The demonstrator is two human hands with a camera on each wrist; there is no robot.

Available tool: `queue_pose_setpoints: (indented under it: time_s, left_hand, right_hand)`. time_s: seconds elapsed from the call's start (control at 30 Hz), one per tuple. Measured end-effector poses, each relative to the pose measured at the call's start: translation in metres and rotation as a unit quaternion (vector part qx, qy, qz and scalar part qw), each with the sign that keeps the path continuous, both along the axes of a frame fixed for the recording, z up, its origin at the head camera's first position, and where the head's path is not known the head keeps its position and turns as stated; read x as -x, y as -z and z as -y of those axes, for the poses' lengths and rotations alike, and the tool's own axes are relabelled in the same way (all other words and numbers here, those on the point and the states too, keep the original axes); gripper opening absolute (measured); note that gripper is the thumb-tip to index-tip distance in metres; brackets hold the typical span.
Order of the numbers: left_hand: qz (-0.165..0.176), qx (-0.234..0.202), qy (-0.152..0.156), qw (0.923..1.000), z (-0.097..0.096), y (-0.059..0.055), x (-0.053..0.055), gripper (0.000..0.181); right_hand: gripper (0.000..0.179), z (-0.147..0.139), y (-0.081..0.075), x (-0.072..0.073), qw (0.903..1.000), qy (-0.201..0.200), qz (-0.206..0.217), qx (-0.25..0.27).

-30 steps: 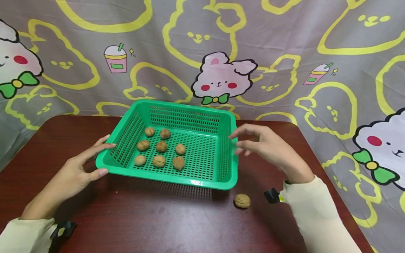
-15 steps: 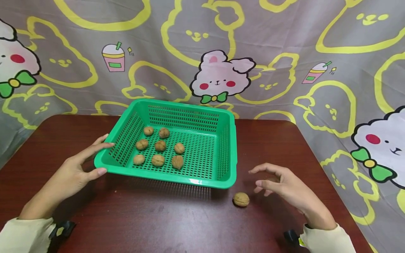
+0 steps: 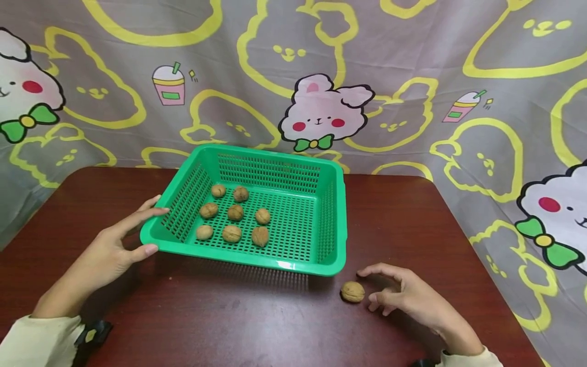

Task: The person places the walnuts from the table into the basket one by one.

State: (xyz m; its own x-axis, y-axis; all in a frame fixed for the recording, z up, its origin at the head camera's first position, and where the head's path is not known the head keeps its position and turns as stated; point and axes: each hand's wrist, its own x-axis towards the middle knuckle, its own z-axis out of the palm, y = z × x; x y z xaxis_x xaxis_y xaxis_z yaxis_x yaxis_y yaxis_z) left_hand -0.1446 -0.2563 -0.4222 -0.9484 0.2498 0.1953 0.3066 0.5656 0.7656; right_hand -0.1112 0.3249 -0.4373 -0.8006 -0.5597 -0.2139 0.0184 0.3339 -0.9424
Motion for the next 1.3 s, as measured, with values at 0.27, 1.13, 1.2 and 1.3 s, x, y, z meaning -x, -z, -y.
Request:
queue_pose_setpoints:
  time_s: [0.27,1.13,1.2,1.3]
  left_hand:
    - [-0.008,-0.003,0.004,1.0,-0.003,0.002,0.001,0.068]
    - [-0.014,-0.003,0.003,0.9999,-0.001,0.002,-0.002,0.068]
    - [-0.015,-0.003,0.002,0.9999,-0.001,0.002,-0.002,0.068]
    - [-0.014,-0.002,0.002,0.9999,-0.001,0.001,-0.001,0.068]
  right_hand:
    - [0.046,0.015,0.01,-0.006,0.9991,-0.016,-0.027,0.028]
    - [0.035,0.04,0.014,-0.008,0.9923,-0.007,-0.122,-0.022]
    - [0.034,0.038,0.013,-0.008,0.9933,-0.002,-0.113,-0.026]
    - [0.032,0.035,0.011,-0.007,0.9955,0.006,-0.091,-0.024]
